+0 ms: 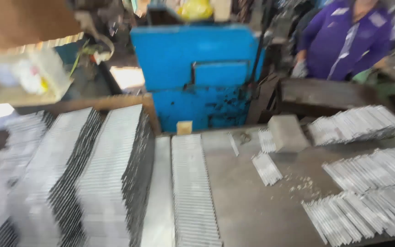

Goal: A worker is organizing small metal rods by picking them up from a pile and placing them neatly into a metal tray on a workbench.

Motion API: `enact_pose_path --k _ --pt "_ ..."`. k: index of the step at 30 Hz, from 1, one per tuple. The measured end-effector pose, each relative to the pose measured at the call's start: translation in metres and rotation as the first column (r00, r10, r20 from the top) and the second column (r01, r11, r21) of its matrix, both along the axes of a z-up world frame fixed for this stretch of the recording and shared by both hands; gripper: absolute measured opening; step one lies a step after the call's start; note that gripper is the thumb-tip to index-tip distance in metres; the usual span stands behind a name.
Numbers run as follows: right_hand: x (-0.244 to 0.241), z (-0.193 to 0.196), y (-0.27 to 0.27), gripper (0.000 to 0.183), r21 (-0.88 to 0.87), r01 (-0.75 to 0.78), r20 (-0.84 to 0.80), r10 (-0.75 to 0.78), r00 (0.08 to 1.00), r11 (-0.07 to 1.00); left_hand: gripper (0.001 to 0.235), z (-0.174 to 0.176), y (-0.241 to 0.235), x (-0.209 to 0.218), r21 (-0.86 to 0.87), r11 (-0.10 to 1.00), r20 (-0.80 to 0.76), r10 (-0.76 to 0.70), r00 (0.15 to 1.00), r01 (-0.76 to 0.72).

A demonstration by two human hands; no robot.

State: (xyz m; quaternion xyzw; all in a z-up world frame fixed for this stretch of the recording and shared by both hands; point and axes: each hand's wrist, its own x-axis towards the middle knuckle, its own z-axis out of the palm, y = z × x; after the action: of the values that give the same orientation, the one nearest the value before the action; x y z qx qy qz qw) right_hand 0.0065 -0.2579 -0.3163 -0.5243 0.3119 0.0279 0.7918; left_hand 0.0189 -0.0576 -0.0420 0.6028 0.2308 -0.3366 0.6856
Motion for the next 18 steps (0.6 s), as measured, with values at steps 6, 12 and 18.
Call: enact_pose_path --k 6,12,18 --pt "-0.086 0.17 0.036 0.025 -0.429 -0.08 0.0 0.088 0.996 0.9 0.065 0.019 0.095 -0.058 0.036 0.995 -0.183 0.095 0.978 -0.09" --pt "-0.091 0.196 0.074 0.024 -0.979 -0.176 -0.09 0.552 0.829 0.106 0.065 0.022 0.115 -0.045 -0.14 0.978 -0.187 0.124 0.975 -0.152" --pt "-0.072 0.209 0.073 0.025 -0.953 -0.231 -0.077 0.577 0.813 0.199 0.067 0.029 0.125 -0.029 -0.209 0.96 -0.182 0.147 0.972 -0.184"
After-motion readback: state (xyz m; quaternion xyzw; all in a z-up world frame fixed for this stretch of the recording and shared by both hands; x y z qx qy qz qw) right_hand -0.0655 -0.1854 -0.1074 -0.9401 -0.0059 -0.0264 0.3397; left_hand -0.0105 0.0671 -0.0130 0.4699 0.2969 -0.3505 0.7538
